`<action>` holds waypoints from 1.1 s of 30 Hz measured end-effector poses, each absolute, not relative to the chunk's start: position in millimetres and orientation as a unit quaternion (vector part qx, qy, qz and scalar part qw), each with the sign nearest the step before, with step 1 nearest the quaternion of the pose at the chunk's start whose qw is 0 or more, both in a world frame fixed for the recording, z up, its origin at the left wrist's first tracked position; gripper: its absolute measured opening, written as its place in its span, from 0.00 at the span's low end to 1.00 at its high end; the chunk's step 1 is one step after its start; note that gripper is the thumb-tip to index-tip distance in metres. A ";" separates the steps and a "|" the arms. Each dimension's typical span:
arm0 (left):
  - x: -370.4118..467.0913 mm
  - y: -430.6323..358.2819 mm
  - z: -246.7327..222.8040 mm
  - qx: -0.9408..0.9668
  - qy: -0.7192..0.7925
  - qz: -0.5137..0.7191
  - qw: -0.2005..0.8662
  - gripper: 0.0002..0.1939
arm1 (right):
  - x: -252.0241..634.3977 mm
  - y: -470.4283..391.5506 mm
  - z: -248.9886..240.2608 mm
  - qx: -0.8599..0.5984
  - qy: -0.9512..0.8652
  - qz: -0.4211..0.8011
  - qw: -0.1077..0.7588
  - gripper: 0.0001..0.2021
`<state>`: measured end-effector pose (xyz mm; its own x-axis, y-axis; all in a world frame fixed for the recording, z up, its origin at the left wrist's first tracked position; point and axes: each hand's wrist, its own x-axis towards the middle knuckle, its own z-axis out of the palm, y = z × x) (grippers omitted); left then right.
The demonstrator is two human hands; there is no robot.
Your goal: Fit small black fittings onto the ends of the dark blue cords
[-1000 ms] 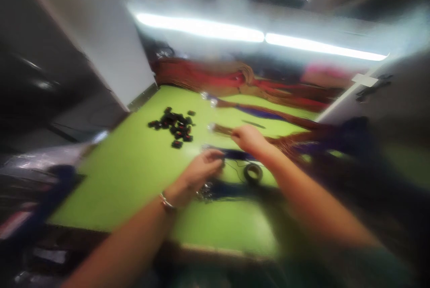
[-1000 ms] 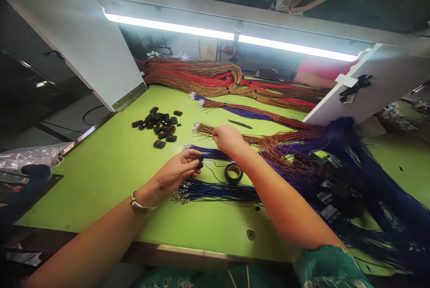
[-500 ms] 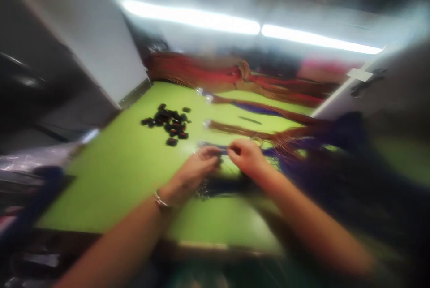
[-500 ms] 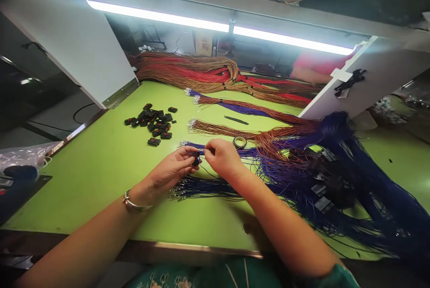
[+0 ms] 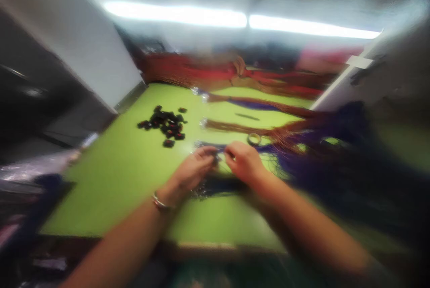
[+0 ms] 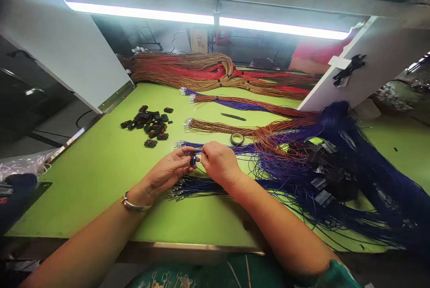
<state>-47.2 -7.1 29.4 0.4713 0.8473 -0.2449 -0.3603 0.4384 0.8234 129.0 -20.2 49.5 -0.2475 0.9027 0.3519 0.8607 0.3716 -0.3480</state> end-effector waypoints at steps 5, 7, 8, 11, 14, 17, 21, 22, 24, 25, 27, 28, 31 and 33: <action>-45.0 -9.4 33.6 0.373 0.352 0.391 0.765 0.16 | 129.6 -21.9 49.8 -0.535 -0.815 -0.038 0.221 0.07; -44.0 -9.8 33.3 0.380 0.360 0.390 0.757 0.16 | 129.1 -23.2 50.2 -0.513 -0.828 -0.072 0.213 0.08; -43.7 -9.9 32.9 0.384 0.363 0.390 0.754 0.16 | 128.9 -23.8 49.8 -0.504 -0.833 -0.079 0.213 0.09; -43.6 -9.6 32.5 0.379 0.367 0.390 0.755 0.17 | 129.0 -25.0 45.7 -0.492 -0.838 -0.057 0.229 0.10; -44.5 -8.6 33.8 0.369 0.364 0.379 0.767 0.16 | 130.3 -25.6 39.6 -0.486 -0.835 -0.022 0.257 0.11; -45.4 -8.1 35.0 0.368 0.358 0.363 0.777 0.16 | 131.5 -26.4 35.2 -0.477 -0.830 0.003 0.290 0.10; -44.6 -9.1 34.9 0.374 0.359 0.369 0.771 0.18 | 131.8 -25.5 32.7 -0.491 -0.794 0.097 0.346 0.07; -44.1 -9.5 34.8 0.376 0.359 0.372 0.769 0.18 | 131.8 -24.9 32.3 -0.499 -0.779 0.124 0.359 0.06; -43.2 -10.0 35.0 0.381 0.359 0.376 0.765 0.18 | 132.0 -23.3 31.7 -0.512 -0.752 0.161 0.382 0.05; -42.9 -10.2 35.3 0.382 0.359 0.377 0.764 0.18 | 132.2 -22.6 31.5 -0.517 -0.742 0.172 0.391 0.05; -42.7 -10.3 35.9 0.382 0.361 0.379 0.761 0.18 | 132.8 -21.8 31.6 -0.524 -0.727 0.188 0.403 0.05; -42.8 -10.3 36.2 0.383 0.363 0.378 0.761 0.18 | 133.0 -21.8 31.9 -0.526 -0.722 0.192 0.406 0.05; -43.1 -10.7 35.9 0.385 0.366 0.378 0.758 0.18 | 132.9 -22.7 33.6 -0.522 -0.728 0.184 0.404 0.05; -43.2 -11.1 34.6 0.393 0.364 0.379 0.755 0.18 | 132.1 -23.6 34.6 -0.517 -0.740 0.175 0.394 0.05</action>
<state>-43.2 -11.1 34.6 0.4468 0.8585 -0.2517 -0.2866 0.4039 0.8688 132.1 -23.6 34.6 -0.1547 0.9020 0.4031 0.6266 0.4050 -0.6658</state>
